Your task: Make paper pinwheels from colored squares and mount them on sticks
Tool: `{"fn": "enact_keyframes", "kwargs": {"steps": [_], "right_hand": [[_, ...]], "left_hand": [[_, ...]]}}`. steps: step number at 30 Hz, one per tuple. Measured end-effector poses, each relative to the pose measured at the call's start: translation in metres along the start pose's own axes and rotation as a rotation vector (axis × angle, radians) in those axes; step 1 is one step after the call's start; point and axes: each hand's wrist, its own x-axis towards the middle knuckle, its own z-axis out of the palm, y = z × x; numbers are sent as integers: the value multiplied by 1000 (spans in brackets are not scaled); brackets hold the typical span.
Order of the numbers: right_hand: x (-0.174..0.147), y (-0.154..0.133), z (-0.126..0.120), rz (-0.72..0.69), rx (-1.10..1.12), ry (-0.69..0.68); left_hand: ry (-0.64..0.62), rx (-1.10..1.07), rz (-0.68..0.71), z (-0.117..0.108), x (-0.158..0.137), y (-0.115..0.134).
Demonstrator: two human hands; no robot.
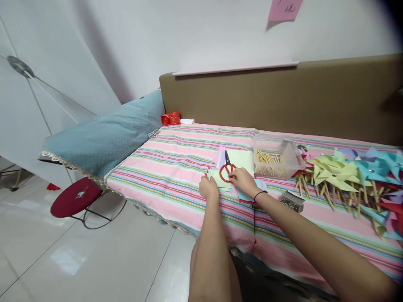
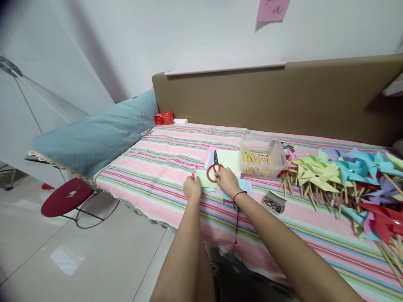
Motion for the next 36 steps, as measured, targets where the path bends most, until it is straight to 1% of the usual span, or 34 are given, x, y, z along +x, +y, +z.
{"fn": "enact_keyframes", "kwargs": {"steps": [3, 6, 9, 11, 13, 15, 18, 24, 28, 31, 34, 36], "right_hand": [[-14, 17, -17, 21, 4, 10], [-40, 37, -32, 14, -6, -50], [-72, 49, -31, -18, -20, -125], [-88, 53, -24, -34, -29, -148], [-96, 55, -17, -41, -36, -150], [-98, 59, -14, -46, -40, -136], [-94, 64, -16, -56, -50, -96], [-91, 59, -23, -86, -85, -32], [-91, 53, -31, -66, -98, 54], [-88, 53, -43, -52, -97, 144], [-86, 56, -58, -42, -90, 234], [-90, 58, -71, -41, -67, 321]], "left_hand": [[73, -15, 7, -9, -2, 6], [150, -47, 67, -21, -7, 16], [178, -93, 189, -32, -18, 27], [150, -116, 287, -37, -26, 33], [85, -124, 380, -38, -33, 35], [-4, -114, 451, -36, -38, 36], [-119, -83, 499, -32, -38, 34], [-266, -35, 467, -27, -30, 31], [-418, -45, 439, -19, -27, 28], [-537, -77, 427, -10, -27, 27], [-627, -138, 422, -3, -29, 28], [-688, -193, 408, -1, -32, 31]]}}
